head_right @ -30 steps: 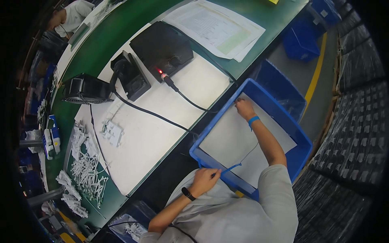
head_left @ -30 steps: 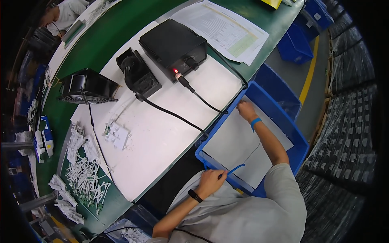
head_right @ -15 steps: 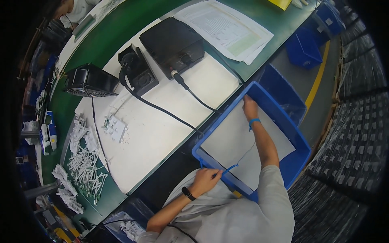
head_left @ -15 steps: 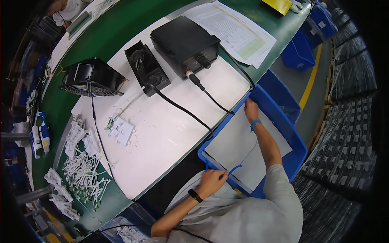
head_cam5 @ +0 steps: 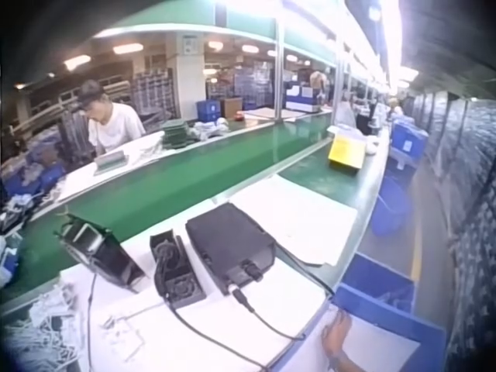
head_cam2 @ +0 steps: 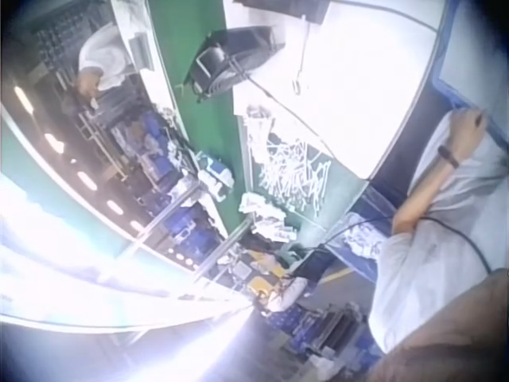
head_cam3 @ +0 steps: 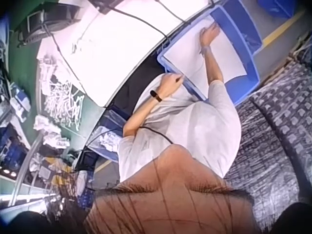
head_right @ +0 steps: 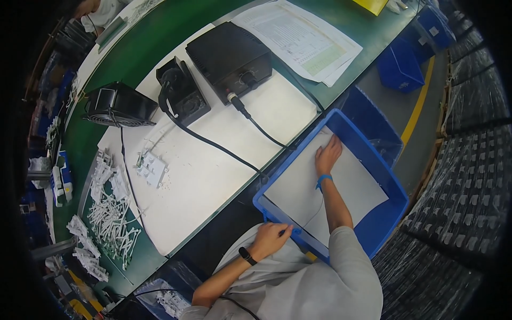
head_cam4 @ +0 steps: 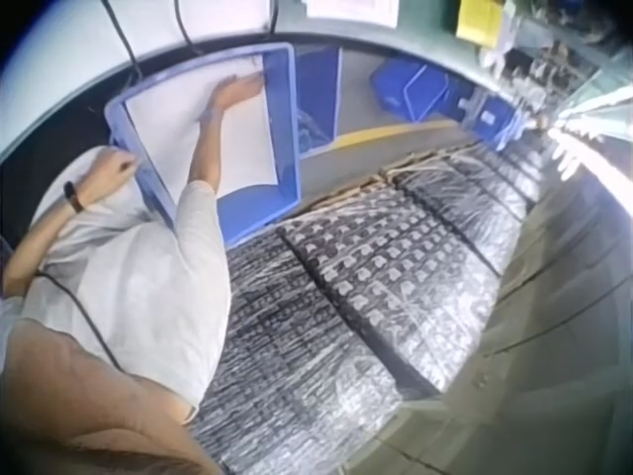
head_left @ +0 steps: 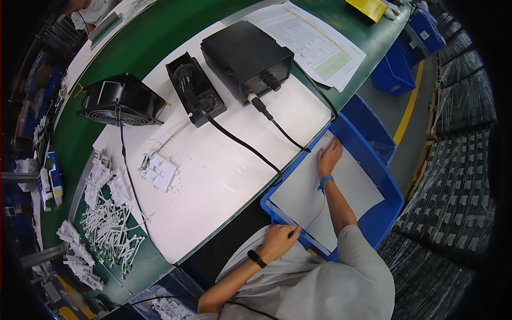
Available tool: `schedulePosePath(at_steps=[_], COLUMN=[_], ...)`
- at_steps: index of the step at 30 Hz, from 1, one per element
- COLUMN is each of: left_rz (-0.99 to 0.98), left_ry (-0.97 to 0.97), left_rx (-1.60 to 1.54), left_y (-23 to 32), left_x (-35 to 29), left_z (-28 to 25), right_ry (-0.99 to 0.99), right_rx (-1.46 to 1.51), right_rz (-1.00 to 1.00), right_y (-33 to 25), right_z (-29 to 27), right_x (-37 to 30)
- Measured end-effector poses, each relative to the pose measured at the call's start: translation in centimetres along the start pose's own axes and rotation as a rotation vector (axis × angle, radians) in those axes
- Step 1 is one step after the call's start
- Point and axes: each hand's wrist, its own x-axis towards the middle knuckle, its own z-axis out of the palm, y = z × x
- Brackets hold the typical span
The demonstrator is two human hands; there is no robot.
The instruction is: Soldering wires onto small circuit boards within plastic housings and organizing them into a storage bin.
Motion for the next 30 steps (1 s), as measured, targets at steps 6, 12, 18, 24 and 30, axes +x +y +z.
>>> schedulePosePath(at_steps=[6, 12, 18, 24, 30], left_rz=[0.016, 0.011, 0.016, 0.039, 0.056], left_ry=[0.009, 0.057, 0.043, 0.087, 0.086], left_rx=[-0.002, -0.036, -0.042, -0.001, 0.030], left_y=[-0.2, -0.4, -0.1, 0.0, 0.2], left_x=[-0.2, -0.2, 0.0, 0.1, 0.1], left_z=[0.1, 0.2, 0.2, 0.3, 0.6], right_ry=[-0.101, -0.073, -0.118, -0.116, -0.027], right_rx=[-0.042, -0.103, -0.094, -0.178, -0.284], right_rz=[0.022, 0.000, 0.036, 0.053, 0.334], right_y=[-0.2, -1.0, -0.3, 2.3, 5.7], right_z=[1.7, 3.2, 2.3, -1.5, -4.9], right_x=[-0.7, -1.3, -0.1, -1.2, -4.6])
